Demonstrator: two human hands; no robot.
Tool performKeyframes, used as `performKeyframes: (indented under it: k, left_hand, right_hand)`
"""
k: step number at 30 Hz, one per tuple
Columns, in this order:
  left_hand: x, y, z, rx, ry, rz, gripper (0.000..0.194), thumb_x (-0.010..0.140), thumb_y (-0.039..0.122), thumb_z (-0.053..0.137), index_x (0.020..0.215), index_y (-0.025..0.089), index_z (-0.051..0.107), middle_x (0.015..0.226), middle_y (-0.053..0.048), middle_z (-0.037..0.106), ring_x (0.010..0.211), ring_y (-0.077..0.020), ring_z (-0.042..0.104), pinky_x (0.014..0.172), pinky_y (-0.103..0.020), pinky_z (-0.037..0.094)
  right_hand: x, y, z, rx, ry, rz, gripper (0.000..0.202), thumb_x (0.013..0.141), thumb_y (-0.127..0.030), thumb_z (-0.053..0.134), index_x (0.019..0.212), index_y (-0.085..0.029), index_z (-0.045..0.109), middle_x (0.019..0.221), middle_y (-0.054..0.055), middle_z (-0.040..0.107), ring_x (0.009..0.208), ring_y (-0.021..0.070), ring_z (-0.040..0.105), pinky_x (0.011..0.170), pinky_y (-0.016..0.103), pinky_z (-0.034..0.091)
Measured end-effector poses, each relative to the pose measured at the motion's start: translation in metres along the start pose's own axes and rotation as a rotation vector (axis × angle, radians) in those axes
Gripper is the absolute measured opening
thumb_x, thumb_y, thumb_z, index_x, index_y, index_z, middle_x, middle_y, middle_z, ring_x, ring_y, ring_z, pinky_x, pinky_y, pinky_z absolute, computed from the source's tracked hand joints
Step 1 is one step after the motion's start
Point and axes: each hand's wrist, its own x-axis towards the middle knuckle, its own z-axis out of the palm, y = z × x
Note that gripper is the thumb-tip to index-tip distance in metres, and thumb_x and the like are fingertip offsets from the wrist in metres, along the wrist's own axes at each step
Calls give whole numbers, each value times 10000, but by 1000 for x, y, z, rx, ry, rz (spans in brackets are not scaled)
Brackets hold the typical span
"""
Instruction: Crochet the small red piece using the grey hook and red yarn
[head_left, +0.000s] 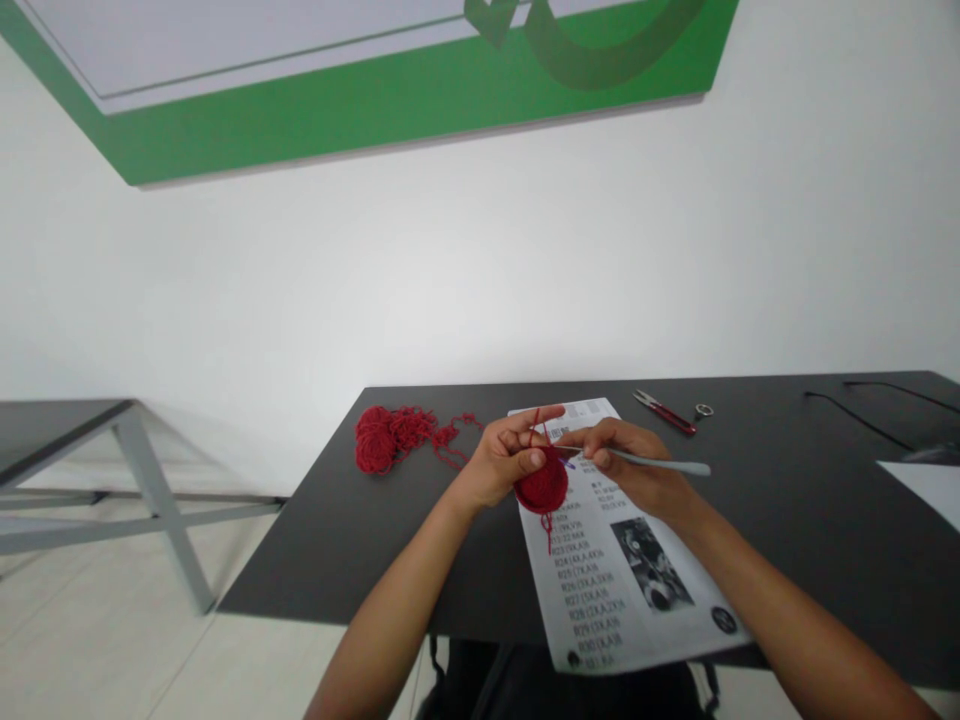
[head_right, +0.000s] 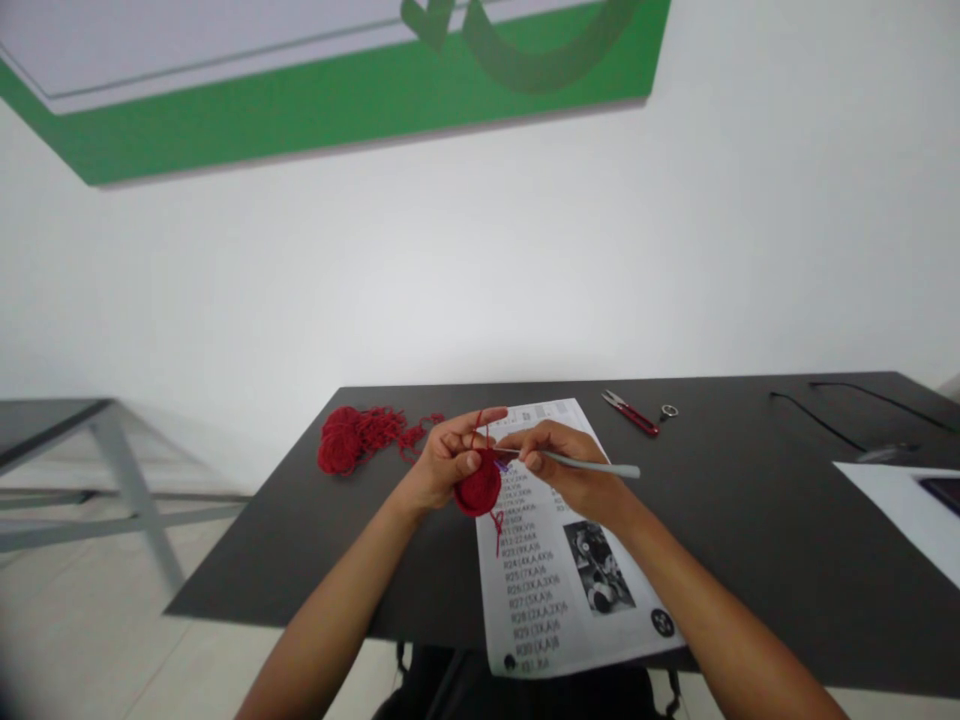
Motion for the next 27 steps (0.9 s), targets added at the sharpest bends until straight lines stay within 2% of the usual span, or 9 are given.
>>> performKeyframes:
  k: [5,10,15,19,23,25,27]
  left_hand:
    - [1,-4,0,-162,-62,14,707,655,434,923,1253,127,704,689,-10,689,497,-60,548,514,-160,420]
    - [3,-7,1,-318,-120,23,618,681,396,919,1201,126,721,698,-12,723,577,-86,664,567,-142,484]
    - [1,-7,2,-345,-78,-16,650,618,429,947,1144,115,729,660,2,705,555,-102,660,571,-174,515]
    - [0,-11,2,-357,-76,-24,675,618,479,934,1150,121,720,615,20,670,533,-113,645,556,-199,509]
    - [3,-16,2,-254,-135,-16,703,620,509,924,1170,121,720,690,-37,723,537,-126,638,555,-223,484]
    - [4,-18,2,-151,-84,22,680,640,462,927,1191,122,718,722,-45,731,579,-124,642,592,-222,476]
    - [6,-18,3,-43,-11,76,671,658,408,928,1226,127,708,733,-35,723,619,-115,634,617,-212,459]
  right_hand:
    - [-3,9,5,191,-45,23,250,892,-493,722,892,-249,667,1177,86,789,939,245,770,826,397,587]
    - [-6,4,10,102,-2,-18,196,894,-432,741,879,-248,675,1170,84,791,1015,246,758,900,392,580]
    - [-8,3,13,133,-9,-12,154,909,-394,733,878,-254,676,1189,64,784,1067,241,749,942,391,574]
    - [-5,5,22,383,-22,6,196,908,-441,721,878,-252,679,1099,57,803,878,222,773,828,391,613]
    - [1,4,31,574,70,51,286,877,-491,740,772,-240,654,891,18,809,632,156,706,642,306,600]
    - [3,5,33,635,123,103,297,853,-499,765,767,-244,641,852,-3,797,579,125,665,581,261,573]
    - [5,8,32,659,164,132,303,813,-514,801,802,-254,646,840,-22,785,603,111,665,585,230,567]
